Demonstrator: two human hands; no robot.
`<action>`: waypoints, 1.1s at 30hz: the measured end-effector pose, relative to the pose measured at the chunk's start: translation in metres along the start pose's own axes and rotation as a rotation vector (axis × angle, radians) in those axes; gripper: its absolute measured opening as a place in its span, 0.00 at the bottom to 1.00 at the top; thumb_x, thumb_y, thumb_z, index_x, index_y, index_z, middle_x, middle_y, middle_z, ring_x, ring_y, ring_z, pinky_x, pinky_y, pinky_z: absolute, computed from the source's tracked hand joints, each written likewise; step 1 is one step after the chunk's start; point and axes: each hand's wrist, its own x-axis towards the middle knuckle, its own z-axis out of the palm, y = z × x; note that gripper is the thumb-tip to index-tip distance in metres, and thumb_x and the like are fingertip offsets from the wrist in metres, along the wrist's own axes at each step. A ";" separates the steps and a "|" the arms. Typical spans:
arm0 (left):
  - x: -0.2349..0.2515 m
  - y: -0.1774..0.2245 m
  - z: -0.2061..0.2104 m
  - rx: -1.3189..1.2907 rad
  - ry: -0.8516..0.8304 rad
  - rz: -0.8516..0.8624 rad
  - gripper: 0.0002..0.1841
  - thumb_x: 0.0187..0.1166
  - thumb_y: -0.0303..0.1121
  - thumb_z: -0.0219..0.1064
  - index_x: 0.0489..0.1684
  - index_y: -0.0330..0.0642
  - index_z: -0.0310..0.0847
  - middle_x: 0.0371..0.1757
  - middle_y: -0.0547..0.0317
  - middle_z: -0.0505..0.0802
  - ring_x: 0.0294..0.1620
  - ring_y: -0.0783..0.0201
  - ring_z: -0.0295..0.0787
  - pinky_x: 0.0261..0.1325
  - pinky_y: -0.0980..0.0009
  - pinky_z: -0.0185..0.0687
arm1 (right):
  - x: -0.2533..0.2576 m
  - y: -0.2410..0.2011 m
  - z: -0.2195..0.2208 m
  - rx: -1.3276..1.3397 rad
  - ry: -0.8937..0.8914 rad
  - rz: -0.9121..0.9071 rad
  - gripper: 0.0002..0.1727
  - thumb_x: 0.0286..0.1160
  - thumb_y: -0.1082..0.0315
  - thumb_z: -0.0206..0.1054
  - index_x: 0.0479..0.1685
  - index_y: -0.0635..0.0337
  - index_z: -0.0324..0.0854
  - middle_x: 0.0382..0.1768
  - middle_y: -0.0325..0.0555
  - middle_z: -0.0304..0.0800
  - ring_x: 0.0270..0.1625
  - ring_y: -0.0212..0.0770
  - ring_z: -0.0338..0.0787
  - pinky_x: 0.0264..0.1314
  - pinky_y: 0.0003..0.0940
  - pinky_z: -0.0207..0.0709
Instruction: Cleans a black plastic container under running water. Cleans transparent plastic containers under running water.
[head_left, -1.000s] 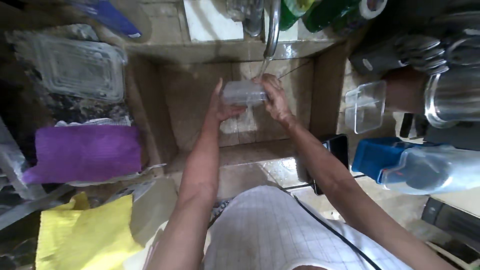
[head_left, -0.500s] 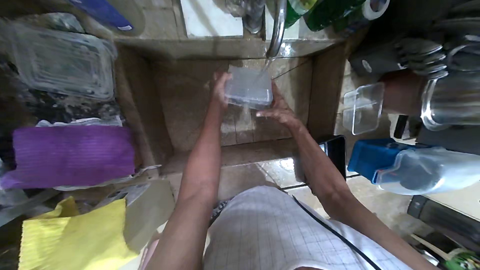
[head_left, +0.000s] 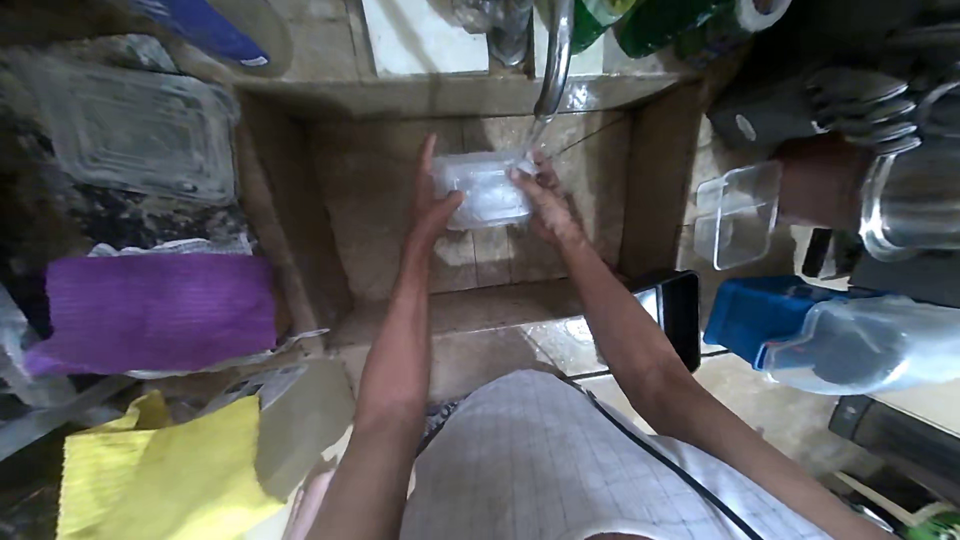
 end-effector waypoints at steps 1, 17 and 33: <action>-0.004 -0.006 0.012 -0.050 0.057 -0.088 0.50 0.64 0.36 0.76 0.94 0.42 0.52 0.90 0.48 0.67 0.88 0.58 0.65 0.85 0.59 0.69 | -0.002 -0.001 -0.002 -0.035 0.027 -0.081 0.35 0.74 0.68 0.74 0.83 0.58 0.67 0.64 0.54 0.86 0.59 0.47 0.90 0.60 0.47 0.89; 0.027 0.002 -0.003 0.011 0.155 -0.364 0.31 0.92 0.53 0.52 0.82 0.36 0.71 0.80 0.42 0.79 0.81 0.57 0.75 0.83 0.57 0.70 | -0.023 -0.020 0.015 0.099 -0.018 0.271 0.36 0.73 0.68 0.76 0.81 0.58 0.64 0.55 0.53 0.88 0.48 0.46 0.92 0.48 0.43 0.90; -0.079 0.039 0.060 -0.843 -0.245 -0.500 0.32 0.88 0.64 0.42 0.77 0.54 0.73 0.65 0.56 0.90 0.65 0.57 0.87 0.65 0.50 0.86 | -0.141 -0.062 0.000 -1.235 -0.665 -0.631 0.18 0.72 0.64 0.77 0.59 0.58 0.88 0.51 0.53 0.91 0.51 0.53 0.93 0.57 0.55 0.86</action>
